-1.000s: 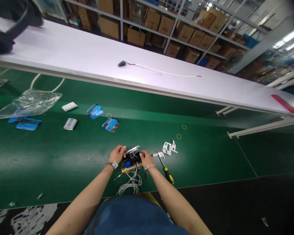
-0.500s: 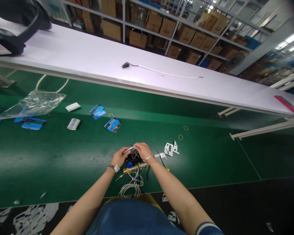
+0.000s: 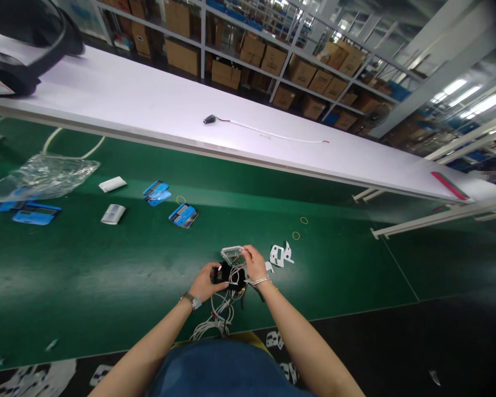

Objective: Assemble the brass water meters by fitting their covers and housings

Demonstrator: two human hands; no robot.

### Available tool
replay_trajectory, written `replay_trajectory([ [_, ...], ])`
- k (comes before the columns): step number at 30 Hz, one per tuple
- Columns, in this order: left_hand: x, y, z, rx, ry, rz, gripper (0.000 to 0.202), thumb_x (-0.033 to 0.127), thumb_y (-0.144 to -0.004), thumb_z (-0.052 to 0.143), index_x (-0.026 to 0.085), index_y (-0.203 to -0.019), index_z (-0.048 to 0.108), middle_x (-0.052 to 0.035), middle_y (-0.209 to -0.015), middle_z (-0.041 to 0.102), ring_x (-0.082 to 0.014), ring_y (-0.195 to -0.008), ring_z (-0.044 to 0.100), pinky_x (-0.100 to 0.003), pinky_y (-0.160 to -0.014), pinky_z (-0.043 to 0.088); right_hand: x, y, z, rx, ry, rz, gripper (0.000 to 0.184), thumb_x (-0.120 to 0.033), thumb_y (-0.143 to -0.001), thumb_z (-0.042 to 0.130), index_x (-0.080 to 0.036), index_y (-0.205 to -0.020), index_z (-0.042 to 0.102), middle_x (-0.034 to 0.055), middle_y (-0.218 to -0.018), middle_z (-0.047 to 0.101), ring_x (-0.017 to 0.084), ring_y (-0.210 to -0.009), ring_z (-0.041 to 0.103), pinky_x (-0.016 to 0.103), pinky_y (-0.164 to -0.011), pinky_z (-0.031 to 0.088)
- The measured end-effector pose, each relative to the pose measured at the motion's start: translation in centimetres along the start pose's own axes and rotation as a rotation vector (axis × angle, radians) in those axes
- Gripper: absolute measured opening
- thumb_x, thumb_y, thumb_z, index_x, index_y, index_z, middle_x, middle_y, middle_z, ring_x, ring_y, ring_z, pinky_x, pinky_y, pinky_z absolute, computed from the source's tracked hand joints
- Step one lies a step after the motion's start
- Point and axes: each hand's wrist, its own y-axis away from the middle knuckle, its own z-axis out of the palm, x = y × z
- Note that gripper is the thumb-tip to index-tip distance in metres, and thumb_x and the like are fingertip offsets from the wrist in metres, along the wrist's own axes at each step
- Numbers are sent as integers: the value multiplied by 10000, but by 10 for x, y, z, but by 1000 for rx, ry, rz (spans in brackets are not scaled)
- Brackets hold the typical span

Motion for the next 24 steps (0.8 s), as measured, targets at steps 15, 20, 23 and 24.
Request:
replay_trajectory([
  [15, 16, 80, 27, 53, 69, -2, 739, 252, -554, 877, 252, -1225, 567, -128, -1323, 639, -358, -1224, 594, -521, -1084, 444, 28, 15, -18, -337, -134, 90, 391, -507, -952, 502, -174, -873, 691, 11, -767, 664, 150, -706, 580, 296, -695, 439],
  [20, 13, 54, 44, 161, 260, -121, 801, 583, -784, 691, 166, -1384, 362, -237, -1430, 541, -320, -1209, 631, -500, -1018, 515, 38, 3, -15, -387, -178, 73, 427, -539, -959, 505, -160, -882, 687, 28, -841, 695, 162, -799, 632, 352, -810, 491],
  [23, 23, 23, 49, 159, 333, -117, 751, 648, -859, 542, 148, -1390, 365, -205, -1284, 668, -282, -1112, 688, -445, -958, 552, 43, 1, -11, -390, -189, 83, 426, -548, -945, 530, -158, -864, 681, 4, -759, 668, 150, -723, 613, 332, -754, 490],
  [24, 28, 13, 49, 156, 334, -108, 737, 645, -864, 539, 149, -1387, 385, -177, -1213, 710, -273, -1074, 701, -430, -942, 556, 44, 1, -9, -384, -191, 90, 423, -549, -939, 541, -158, -849, 675, -7, -723, 649, 144, -689, 598, 322, -729, 485],
])
